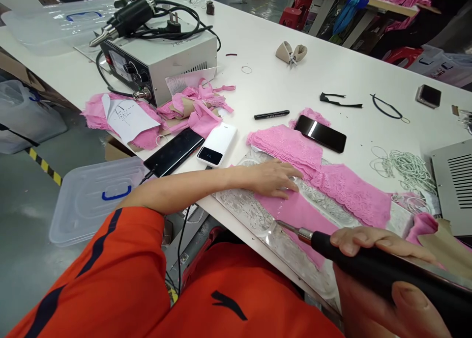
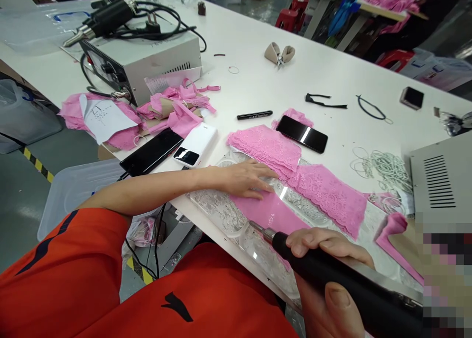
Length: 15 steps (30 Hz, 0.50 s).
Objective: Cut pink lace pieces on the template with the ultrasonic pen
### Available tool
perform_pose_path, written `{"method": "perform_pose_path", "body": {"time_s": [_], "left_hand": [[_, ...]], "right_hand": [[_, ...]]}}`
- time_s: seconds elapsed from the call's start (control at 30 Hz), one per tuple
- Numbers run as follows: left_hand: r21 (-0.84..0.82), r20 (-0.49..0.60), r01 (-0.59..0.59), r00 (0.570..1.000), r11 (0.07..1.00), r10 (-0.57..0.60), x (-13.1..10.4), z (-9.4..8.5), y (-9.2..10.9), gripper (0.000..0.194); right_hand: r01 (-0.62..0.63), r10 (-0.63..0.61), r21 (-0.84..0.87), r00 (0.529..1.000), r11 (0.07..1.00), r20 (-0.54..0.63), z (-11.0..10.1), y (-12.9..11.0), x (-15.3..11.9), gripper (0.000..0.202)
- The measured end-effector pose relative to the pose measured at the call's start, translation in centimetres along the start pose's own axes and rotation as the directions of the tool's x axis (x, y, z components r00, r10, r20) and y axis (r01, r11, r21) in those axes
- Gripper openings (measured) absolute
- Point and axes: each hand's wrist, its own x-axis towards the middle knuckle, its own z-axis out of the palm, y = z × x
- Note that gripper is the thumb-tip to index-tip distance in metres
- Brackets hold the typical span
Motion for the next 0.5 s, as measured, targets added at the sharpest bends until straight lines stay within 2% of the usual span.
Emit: {"method": "perform_pose_path", "body": {"time_s": [0.17,0.4,0.5], "left_hand": [[-0.006,0.002,-0.006,1.000,1.000,0.006,0.13,-0.40,0.15,0.031],[0.011,-0.052,-0.061,0.997,0.998,0.062,0.46,-0.06,0.01,0.031],[0.040,-0.028,-0.076,0.997,0.996,0.078,0.76,-0.10,0.02,0.034]], "right_hand": [[-0.009,0.009,-0.002,1.000,1.000,0.006,-0.14,0.12,0.01,0.024],[-0.006,0.006,-0.009,1.000,1.000,0.012,0.40,-0.24,0.03,0.024],[-0.017,0.017,-0.025,1.000,1.000,0.012,0.73,-0.60,0.02,0.022]]}}
